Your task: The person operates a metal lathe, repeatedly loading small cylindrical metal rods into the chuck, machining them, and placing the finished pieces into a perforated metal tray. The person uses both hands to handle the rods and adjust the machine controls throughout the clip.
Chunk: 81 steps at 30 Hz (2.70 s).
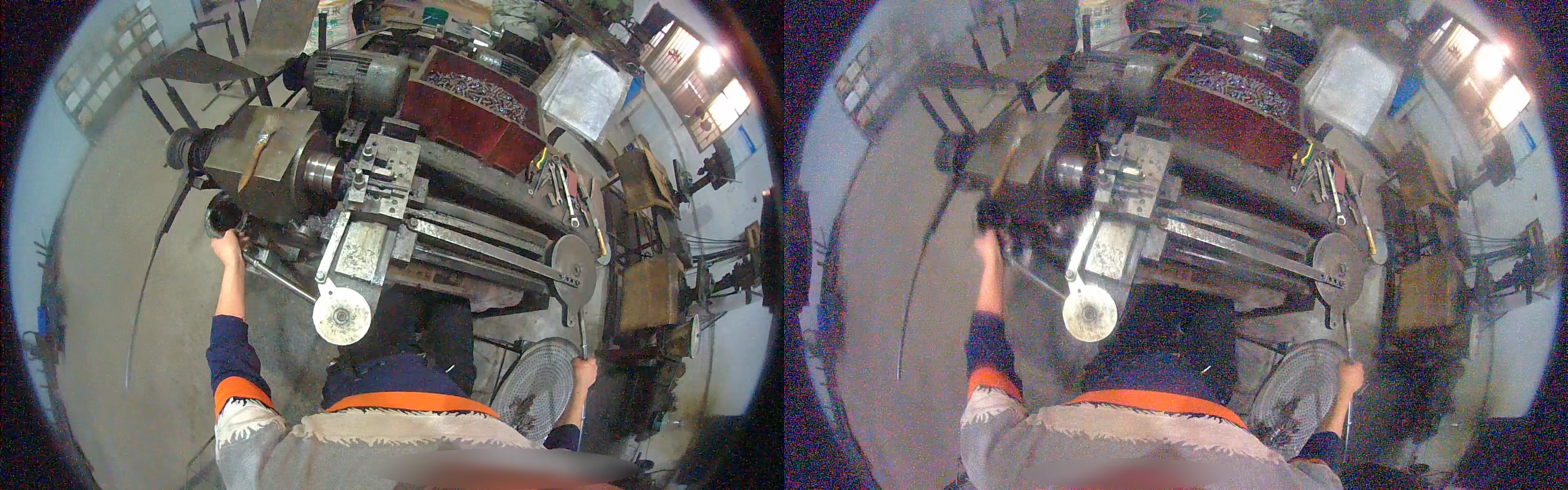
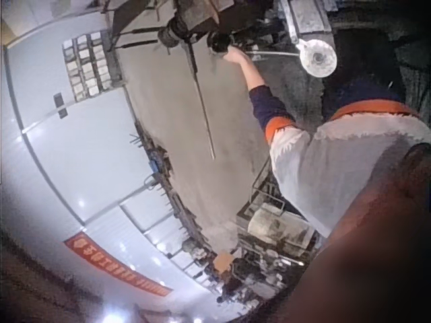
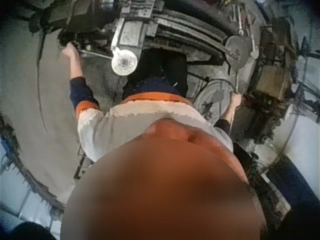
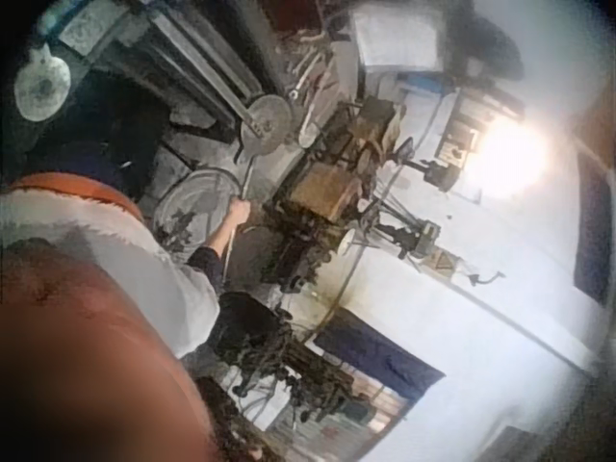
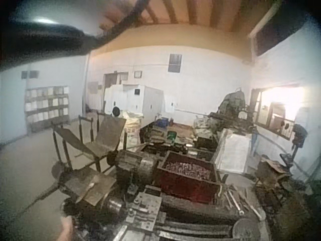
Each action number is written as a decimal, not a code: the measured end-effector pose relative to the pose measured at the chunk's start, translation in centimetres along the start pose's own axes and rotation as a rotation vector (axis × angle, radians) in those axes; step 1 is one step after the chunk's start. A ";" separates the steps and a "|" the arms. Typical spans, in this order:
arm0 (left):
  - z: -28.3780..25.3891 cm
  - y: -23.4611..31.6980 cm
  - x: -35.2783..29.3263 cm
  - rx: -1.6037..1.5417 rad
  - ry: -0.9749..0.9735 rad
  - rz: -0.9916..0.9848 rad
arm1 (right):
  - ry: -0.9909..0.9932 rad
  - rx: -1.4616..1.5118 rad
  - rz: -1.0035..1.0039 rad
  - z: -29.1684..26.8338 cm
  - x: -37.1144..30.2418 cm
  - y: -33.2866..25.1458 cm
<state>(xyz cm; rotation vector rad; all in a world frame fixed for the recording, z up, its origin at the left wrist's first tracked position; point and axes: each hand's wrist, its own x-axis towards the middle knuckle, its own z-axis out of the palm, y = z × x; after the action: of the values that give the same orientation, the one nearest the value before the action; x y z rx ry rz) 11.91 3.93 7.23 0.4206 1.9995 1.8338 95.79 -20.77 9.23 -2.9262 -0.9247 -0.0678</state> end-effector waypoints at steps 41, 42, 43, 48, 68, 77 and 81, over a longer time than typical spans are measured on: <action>-17.1 -2.6 -5.4 -0.003 0.389 0.043 | 0.030 -0.115 -0.032 -0.6 0.2 0.2; -17.1 -2.9 -4.9 -0.037 0.418 0.036 | 0.029 -0.121 -0.033 -0.5 0.0 -0.1; -17.0 -3.5 -4.4 -0.072 0.447 0.029 | 0.027 -0.127 -0.034 -0.4 -0.3 -0.3; -15.4 -1.9 -4.1 -0.081 0.431 0.022 | 0.049 -0.117 -0.068 -0.3 -1.1 0.0; -27.5 -2.1 -2.3 0.844 -0.045 -0.004 | 0.118 -0.317 0.051 -0.3 12.6 -1.0; -12.2 -4.9 6.2 1.338 -0.401 0.504 | -0.020 0.200 -0.144 4.3 0.0 -4.1; -5.3 -4.1 5.8 1.595 -0.716 0.599 | 0.029 0.281 -0.373 2.7 -4.2 -6.5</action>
<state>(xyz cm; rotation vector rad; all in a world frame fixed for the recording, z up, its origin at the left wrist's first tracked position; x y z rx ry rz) 4.42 1.63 2.97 1.8490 2.3563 -0.2792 88.71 -17.62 6.62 -2.4630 -1.3416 0.0007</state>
